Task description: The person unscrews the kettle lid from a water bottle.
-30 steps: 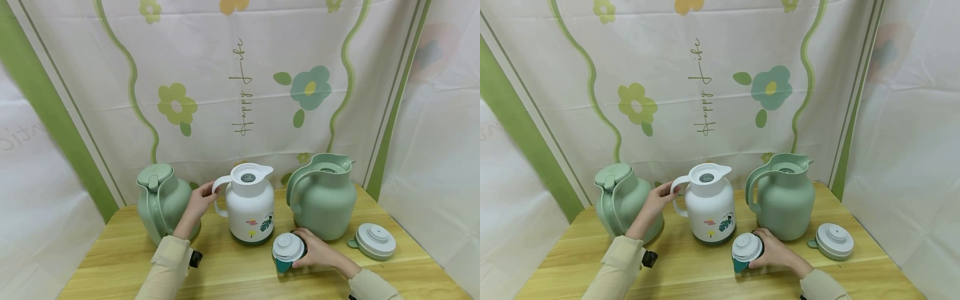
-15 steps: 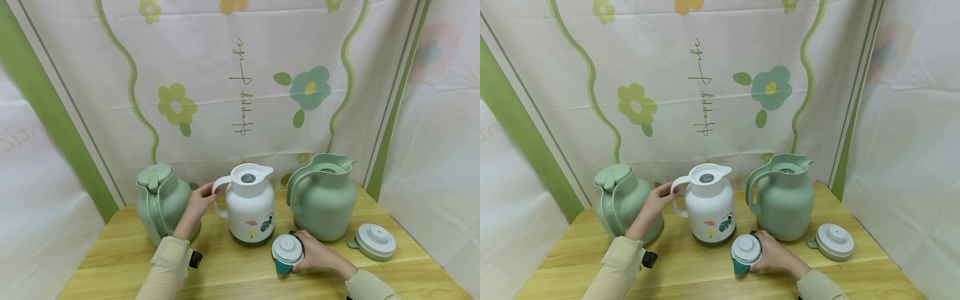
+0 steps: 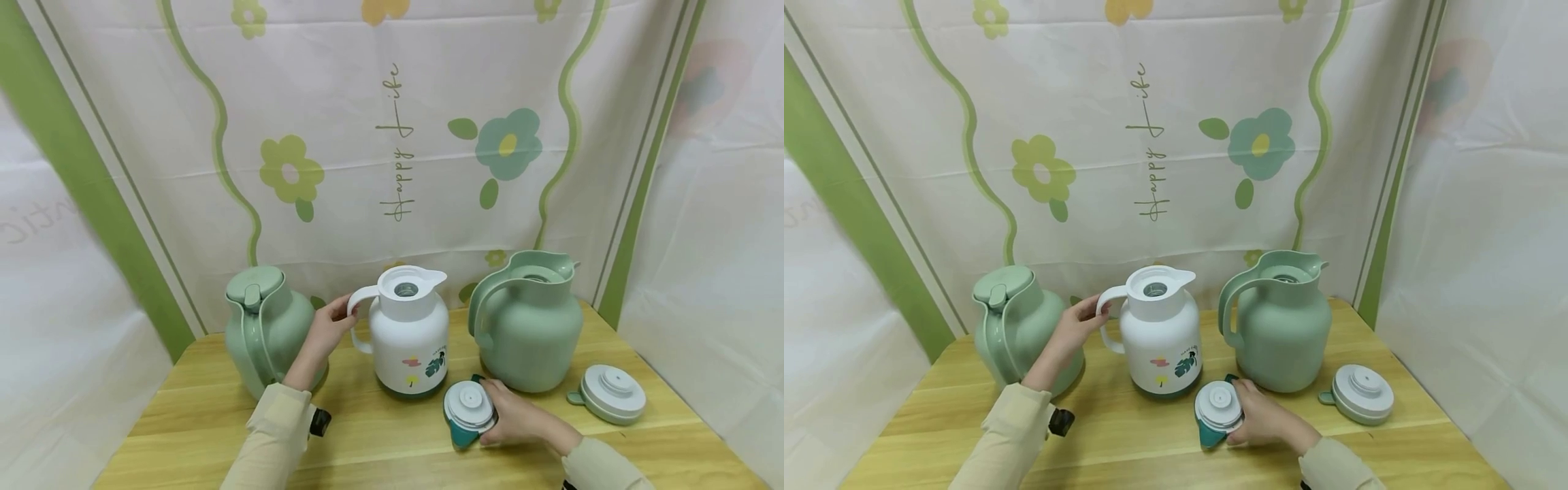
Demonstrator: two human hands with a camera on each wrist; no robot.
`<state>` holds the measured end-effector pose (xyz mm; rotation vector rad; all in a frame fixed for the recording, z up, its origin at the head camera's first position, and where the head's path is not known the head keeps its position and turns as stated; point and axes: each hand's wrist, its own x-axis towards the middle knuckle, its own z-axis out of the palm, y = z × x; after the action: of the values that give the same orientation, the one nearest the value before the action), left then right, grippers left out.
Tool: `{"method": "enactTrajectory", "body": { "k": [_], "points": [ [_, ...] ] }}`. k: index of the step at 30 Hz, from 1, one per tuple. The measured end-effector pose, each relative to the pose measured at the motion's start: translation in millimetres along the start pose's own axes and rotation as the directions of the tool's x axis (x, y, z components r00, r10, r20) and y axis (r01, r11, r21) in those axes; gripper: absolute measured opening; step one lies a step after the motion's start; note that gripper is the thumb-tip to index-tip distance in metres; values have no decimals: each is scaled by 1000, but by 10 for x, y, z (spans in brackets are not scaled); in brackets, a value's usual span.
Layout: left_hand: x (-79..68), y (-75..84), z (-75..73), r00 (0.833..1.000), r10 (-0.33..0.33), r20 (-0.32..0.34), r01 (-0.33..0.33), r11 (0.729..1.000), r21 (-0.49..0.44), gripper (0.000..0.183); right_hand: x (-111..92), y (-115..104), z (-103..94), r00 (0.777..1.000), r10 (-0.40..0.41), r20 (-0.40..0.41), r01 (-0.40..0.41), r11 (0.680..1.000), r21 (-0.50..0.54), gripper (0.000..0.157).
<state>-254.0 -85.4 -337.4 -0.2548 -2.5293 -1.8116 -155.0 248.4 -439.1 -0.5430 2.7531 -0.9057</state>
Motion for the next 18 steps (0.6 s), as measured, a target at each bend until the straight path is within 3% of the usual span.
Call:
{"method": "enactTrajectory", "body": {
  "k": [10,18],
  "points": [
    [-68,74,-62,999,13,29,-13,1000,7,60,1,-244,-190,999,-4,42,6,1000,-31,99],
    [-291,259,-196,1000,-13,19,9,985,173,59,2,-527,-401,999,-42,22,43,997,-61,88]
  ]
}}
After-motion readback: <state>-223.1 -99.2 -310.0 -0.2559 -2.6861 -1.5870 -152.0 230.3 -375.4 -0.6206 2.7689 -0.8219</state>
